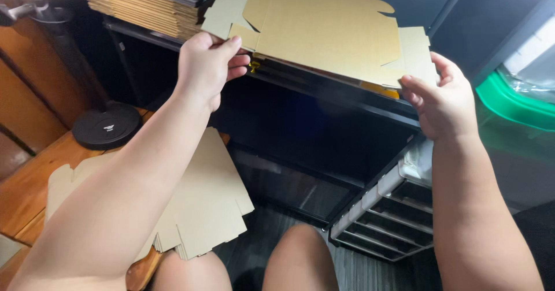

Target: The person sits on the floor and repeatedly picks up flat cardboard pieces from a stack on their lap, then places them onto a shelf above. The action is repeated continuously for the duration of the clip.

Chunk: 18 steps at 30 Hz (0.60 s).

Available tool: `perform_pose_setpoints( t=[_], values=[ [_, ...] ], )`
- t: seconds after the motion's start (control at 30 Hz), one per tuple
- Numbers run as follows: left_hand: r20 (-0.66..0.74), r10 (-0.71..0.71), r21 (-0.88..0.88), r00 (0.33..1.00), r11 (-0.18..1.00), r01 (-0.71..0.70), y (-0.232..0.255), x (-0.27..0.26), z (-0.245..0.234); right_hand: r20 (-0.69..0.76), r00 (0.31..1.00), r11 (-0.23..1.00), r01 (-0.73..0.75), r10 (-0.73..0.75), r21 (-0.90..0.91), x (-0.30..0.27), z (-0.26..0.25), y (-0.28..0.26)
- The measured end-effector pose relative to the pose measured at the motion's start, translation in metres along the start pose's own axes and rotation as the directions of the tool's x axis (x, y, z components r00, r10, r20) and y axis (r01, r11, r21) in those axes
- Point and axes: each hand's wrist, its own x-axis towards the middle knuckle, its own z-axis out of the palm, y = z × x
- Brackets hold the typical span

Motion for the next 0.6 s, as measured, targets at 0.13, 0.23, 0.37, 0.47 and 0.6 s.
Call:
perform_pose_setpoints(
  t=[0.13,0.23,0.37,0.47,0.6],
  values=[
    [0.007,-0.037,0.072,0.999,0.997,0.037,-0.005,0.033,0.023,-0.081,0.996,0.999,-0.038,0.038,-0.005,0.031,-0.009,0.013],
    [-0.018,-0.054,0.139,0.998,0.989,0.056,-0.015,0.058,0.035,-0.134,0.991,0.999,-0.009,0.002,-0.051,0.046,-0.007,0.021],
    [-0.089,-0.063,0.177,0.994,0.981,0.078,-0.033,0.087,0.047,-0.225,0.973,0.935,-0.119,0.043,-0.333,0.055,0.000,0.021],
    [-0.132,-0.087,0.133,0.988,0.986,0.104,-0.046,0.104,0.055,-0.272,0.961,0.893,-0.158,0.041,-0.422,0.064,-0.003,0.029],
    [-0.169,-0.103,0.103,0.980,0.987,0.121,-0.064,0.120,0.062,-0.278,0.961,0.888,-0.137,0.011,-0.439,0.074,-0.006,0.039]
  ],
)
